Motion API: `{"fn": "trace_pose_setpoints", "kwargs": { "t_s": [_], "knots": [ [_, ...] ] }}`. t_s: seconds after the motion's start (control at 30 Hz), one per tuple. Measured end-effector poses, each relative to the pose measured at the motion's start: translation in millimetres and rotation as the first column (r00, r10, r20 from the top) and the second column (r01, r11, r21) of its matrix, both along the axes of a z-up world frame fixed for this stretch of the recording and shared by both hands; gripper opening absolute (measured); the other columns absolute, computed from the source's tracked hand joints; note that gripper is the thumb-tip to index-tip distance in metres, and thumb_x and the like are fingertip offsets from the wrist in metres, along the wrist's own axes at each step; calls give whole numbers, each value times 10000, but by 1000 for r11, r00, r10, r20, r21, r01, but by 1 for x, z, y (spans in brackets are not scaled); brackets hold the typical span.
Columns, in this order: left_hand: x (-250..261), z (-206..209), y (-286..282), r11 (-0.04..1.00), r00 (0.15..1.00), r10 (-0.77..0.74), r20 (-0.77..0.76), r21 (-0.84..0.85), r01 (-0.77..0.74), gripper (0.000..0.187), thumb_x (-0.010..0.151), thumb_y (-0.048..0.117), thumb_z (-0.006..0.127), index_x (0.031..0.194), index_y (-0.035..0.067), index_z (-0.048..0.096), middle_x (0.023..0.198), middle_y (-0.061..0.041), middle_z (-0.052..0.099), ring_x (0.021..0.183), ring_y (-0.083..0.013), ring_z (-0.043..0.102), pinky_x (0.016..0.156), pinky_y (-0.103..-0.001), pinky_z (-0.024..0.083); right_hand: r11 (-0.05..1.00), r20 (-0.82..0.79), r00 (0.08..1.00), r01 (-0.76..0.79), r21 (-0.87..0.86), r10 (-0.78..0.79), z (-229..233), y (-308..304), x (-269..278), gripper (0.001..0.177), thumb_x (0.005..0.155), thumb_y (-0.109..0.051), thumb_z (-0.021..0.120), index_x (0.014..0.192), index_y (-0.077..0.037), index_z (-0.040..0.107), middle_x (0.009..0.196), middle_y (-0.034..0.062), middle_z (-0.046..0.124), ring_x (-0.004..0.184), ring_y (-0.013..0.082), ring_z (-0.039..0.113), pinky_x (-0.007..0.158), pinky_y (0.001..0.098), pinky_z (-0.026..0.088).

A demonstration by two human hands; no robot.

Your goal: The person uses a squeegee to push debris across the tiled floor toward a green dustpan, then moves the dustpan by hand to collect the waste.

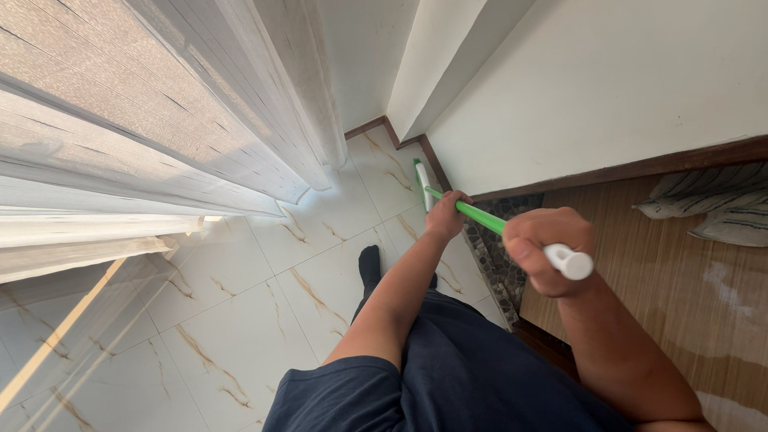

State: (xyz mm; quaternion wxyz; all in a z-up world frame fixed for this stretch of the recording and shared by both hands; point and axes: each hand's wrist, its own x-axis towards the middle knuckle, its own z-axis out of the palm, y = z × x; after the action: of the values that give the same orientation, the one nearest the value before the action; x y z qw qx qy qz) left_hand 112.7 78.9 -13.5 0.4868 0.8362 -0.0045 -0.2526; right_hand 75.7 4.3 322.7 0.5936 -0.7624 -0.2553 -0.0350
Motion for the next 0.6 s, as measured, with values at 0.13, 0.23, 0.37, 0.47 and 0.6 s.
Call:
{"fn": "trace_pose_setpoints", "kwargs": {
  "t_s": [0.13, 0.23, 0.37, 0.47, 0.6],
  "knots": [
    [4, -26, 9, 999, 999, 5, 44, -37, -3, 219, 859, 114, 676, 1034, 246, 695, 1205, 30, 669, 1156, -249, 656, 911, -425, 548, 994, 40, 995, -91, -59, 93, -24, 15, 9, 333, 895, -60, 605, 604, -73, 444, 562, 29, 476, 464, 133, 437, 457, 311, 337],
    [1, -37, 29, 999, 999, 34, 8, 7, -34, 174, 900, 145, 672, 1028, 257, 706, 1206, 33, 667, 1144, -263, 648, 911, -433, 540, 997, -80, 995, -54, 62, 59, -37, 14, 12, 343, 874, -30, 591, 576, -75, 426, 523, 19, 451, 436, 129, 416, 433, 300, 327],
    [-3, -25, 48, 994, 999, 49, -6, 102, -48, 126, 919, 166, 661, 1011, 247, 690, 1184, 37, 676, 1104, -267, 668, 861, -448, 550, 986, -93, 991, -83, 148, 98, -36, 12, 10, 393, 896, -23, 580, 576, -89, 362, 521, 13, 417, 443, 122, 389, 446, 295, 335],
    [-5, -3, 48, 986, 995, 102, 1, 135, -101, 124, 917, 170, 660, 1003, 253, 691, 1179, 42, 677, 1070, -271, 683, 848, -447, 555, 977, -93, 988, -105, 188, 124, -26, 8, 6, 407, 905, -27, 571, 567, -94, 354, 510, 10, 392, 436, 113, 358, 442, 289, 299],
    [4, 11, 49, 991, 994, 102, 41, 88, -105, 100, 937, 197, 665, 1016, 252, 691, 1182, 30, 673, 1072, -277, 682, 856, -445, 550, 964, -100, 989, -79, 253, 107, -8, 2, 7, 414, 938, -48, 556, 572, -105, 369, 513, 5, 421, 442, 99, 360, 446, 287, 309]
  ]
}}
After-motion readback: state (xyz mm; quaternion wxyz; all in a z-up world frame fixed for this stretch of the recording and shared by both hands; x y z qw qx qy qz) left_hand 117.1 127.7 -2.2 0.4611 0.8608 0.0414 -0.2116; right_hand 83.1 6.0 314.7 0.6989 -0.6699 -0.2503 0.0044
